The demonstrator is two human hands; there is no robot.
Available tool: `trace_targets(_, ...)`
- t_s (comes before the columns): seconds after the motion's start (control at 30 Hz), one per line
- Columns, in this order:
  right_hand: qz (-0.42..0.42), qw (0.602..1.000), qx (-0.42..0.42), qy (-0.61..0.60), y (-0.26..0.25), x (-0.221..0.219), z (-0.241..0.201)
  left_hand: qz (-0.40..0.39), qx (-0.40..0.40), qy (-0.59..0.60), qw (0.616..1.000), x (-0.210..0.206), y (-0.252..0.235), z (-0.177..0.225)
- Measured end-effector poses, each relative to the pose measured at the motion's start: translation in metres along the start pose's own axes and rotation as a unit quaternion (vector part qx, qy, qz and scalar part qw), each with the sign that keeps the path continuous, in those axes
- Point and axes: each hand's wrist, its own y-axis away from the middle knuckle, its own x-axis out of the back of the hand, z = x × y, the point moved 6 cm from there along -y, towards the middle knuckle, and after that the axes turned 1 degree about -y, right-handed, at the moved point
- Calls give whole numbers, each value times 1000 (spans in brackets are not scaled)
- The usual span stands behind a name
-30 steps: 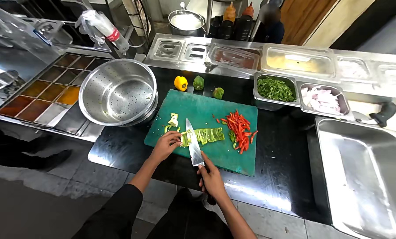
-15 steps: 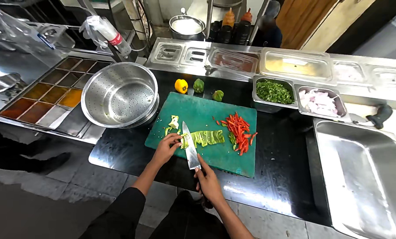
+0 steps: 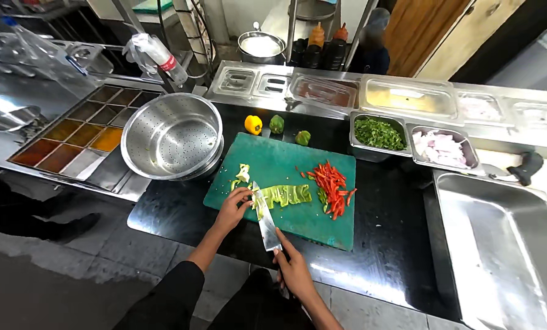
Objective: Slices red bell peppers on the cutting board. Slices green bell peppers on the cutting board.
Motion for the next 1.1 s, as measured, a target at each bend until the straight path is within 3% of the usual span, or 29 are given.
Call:
trace_targets(0.17,-16,1000,-6,4,-19,-1,-10,-13,-7,-7,1000,0,-3,-2)
trace_targets(0.37,-19,999,-14,38,1,3,-3,16,13,-3,1000,1,-4,-3)
trace_targets(1.1,-16,986,-18,167,-22,-7,-27,44,24,-20,999,10,-6,-11)
